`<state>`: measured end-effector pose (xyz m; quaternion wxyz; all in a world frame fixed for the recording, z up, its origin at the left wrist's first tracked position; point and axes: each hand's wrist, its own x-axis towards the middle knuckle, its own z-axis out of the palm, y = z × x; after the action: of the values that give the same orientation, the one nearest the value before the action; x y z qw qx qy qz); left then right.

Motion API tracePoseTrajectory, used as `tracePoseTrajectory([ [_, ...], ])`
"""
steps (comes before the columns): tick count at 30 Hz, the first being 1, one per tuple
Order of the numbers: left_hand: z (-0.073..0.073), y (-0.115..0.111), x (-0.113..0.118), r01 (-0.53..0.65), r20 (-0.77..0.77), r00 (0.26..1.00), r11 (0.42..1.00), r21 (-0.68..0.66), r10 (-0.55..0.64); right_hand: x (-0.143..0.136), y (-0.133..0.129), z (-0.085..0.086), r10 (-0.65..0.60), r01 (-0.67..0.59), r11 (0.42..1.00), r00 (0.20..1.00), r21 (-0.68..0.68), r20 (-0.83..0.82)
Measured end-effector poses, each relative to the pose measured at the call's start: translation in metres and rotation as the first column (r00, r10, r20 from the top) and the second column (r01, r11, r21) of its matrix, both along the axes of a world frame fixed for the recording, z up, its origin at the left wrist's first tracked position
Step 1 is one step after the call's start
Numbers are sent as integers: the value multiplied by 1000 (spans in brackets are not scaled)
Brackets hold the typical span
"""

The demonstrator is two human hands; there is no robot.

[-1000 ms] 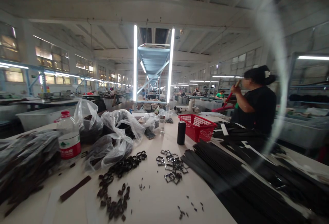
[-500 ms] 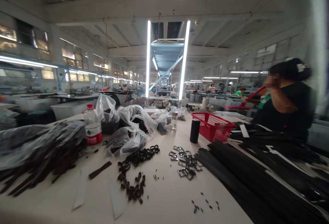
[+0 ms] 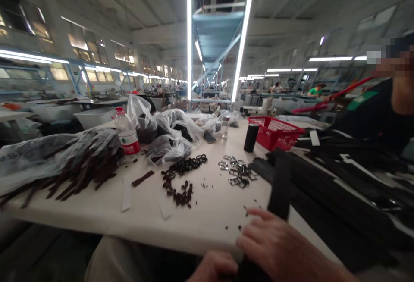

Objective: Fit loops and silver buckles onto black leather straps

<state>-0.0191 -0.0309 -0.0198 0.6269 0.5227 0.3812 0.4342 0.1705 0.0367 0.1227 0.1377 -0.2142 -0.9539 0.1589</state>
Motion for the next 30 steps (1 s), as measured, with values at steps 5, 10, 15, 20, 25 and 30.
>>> tracePoseTrajectory([
  [5, -5, -1, -4, -358, 70, 929, 929, -95, 365, -18, 20, -15, 5, 65, 965, 965, 255, -264],
  [10, 0, -2, -7, -463, 135, 862, 867, -184, 489, -5, 5, -68, -381, 318, 902, 904, -291, -194],
  [15, -1, -5, 0, -434, 195, 859, 875, -214, 474, -15, -19, -100, -336, 88, 649, 925, -756, -180],
  [20, -7, -4, 7, -459, 244, 819, 849, -264, 519, -28, -19, -122, -437, -72, 516, 835, -854, -335],
  [25, -5, -8, 14, -483, 189, 821, 832, -274, 539, -26, -17, -131, -420, -66, 576, 831, -815, -364],
  [30, 1, -8, 22, -494, 127, 841, 842, -219, 526, -31, -23, -130, -569, -89, 426, 747, -900, -343],
])
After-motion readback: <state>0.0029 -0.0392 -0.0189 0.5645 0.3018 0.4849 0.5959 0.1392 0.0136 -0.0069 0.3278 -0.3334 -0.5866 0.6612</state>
